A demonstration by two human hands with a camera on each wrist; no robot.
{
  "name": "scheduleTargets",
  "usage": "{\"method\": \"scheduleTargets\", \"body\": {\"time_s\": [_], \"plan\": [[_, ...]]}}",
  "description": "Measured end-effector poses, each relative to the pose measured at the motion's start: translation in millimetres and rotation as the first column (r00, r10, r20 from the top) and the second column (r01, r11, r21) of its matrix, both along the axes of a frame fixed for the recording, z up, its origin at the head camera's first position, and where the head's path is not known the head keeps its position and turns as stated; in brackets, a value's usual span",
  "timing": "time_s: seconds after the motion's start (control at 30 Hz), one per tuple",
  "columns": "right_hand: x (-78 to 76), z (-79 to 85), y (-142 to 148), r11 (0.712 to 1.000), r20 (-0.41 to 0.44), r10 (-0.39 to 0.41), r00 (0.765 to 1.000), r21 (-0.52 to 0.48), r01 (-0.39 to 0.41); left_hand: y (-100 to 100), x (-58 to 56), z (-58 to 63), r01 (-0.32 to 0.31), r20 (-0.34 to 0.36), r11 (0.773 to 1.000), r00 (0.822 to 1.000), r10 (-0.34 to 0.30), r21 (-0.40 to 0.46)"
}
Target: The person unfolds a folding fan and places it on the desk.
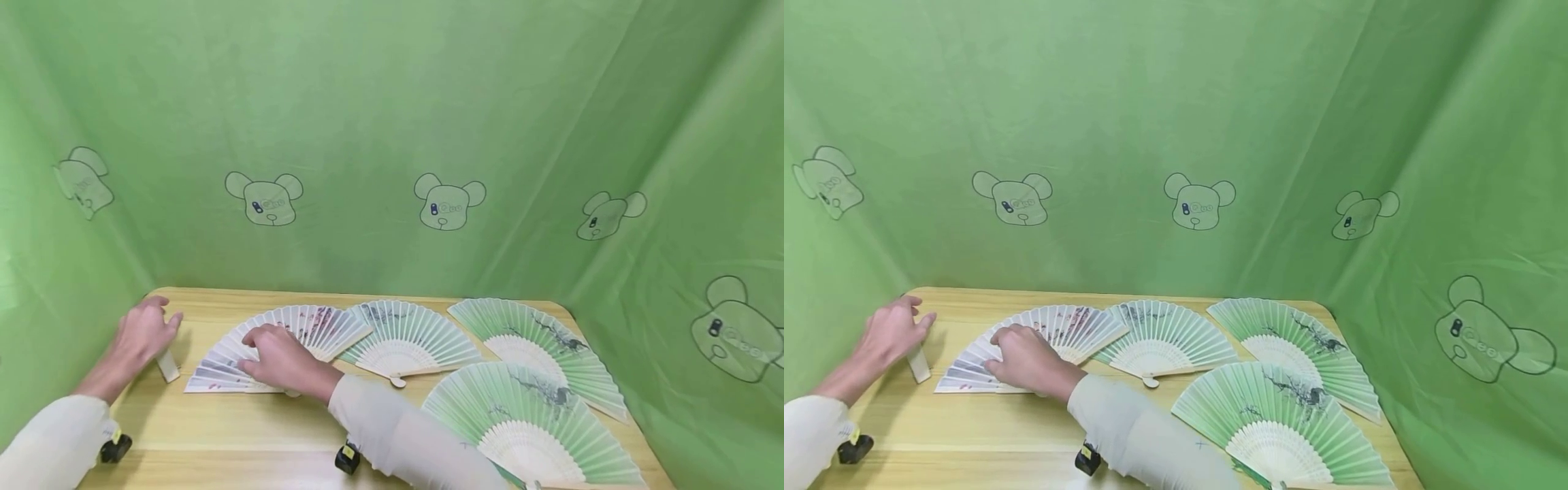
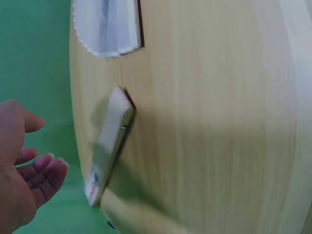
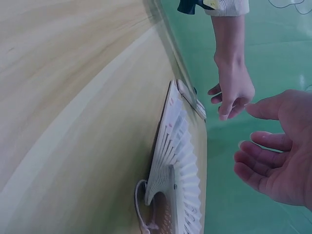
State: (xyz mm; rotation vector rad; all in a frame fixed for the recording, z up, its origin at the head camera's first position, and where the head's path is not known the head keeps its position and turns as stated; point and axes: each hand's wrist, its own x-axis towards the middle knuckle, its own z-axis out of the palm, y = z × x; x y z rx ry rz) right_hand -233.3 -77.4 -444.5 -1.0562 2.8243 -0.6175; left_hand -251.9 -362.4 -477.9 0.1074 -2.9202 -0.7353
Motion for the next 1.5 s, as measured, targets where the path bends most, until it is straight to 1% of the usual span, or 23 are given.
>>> {"method": "scheduleTargets", "body": {"time_s": [0.17, 0.27, 0.4, 0.53, 0.63, 0.8, 0.93, 1.03, 1.17, 1.4, 1.5], "plan": [[0.8, -5.0, -6, 1.0, 0.001, -0.004, 1.0, -0.018, 0.004, -7, 1.4, -8.5, -0.031, 0.032, 0.999, 0.999, 0.03, 0.03], [0.6, -7.3, -11, 1.0, 0.012, -0.005, 1.0, -0.021, 0.005, -12, 1.2, -12.6, -0.054, 0.072, 0.998, 0.996, 0.051, 0.034], [-0.7, -7.1, -21, 1.0, -0.009, 0.012, 1.0, -0.01, -0.012, -17, 0.6, -16.8, -0.092, 0.127, 0.996, 0.988, 0.089, 0.02], [-1.3, -5.4, -31, 1.0, -0.038, 0.021, 0.999, 0.012, -0.021, -22, -0.3, -19.2, -0.12, 0.141, 0.993, 0.983, 0.119, -0.004], [-1.4, -5.2, -37, 1.0, -0.035, 0.025, 0.999, 0.018, -0.024, -24, -1.2, -20.4, -0.134, 0.156, 0.991, 0.979, 0.134, -0.014], [-2.0, -8.9, -49, 0.999, -0.021, 0.036, 0.999, 0.01, -0.036, -29, -2.1, -22.6, -0.132, 0.167, 0.991, 0.977, 0.134, -0.022], [-3.6, -12.6, -57, 0.999, -0.027, 0.048, 0.998, 0.008, -0.048, -33, -3.9, -21.9, -0.146, 0.186, 0.989, 0.972, 0.147, -0.016], [-5.3, -15.7, -62, 0.999, -0.011, 0.047, 0.999, 0.005, -0.047, -35, -6.0, -20.6, -0.17, 0.221, 0.985, 0.961, 0.169, -0.012], [-7.1, -18.3, -69, 0.999, 0.013, 0.037, 0.999, 0.012, -0.037, -36, -9.4, -18.1, -0.199, 0.245, 0.98, 0.95, 0.192, 0.002], [-7.6, -22.1, -78, 1.0, 0.007, 0.021, 1.0, 0.016, -0.021, -33, -11.8, -11.6, -0.245, 0.27, 0.968, 0.937, 0.221, 0.057], [-7.4, -26.5, -81, 1.0, 0.012, 0.007, 1.0, 0.015, -0.007, -32, -11.9, -10.2, -0.269, 0.302, 0.956, 0.927, 0.224, 0.116]]}}
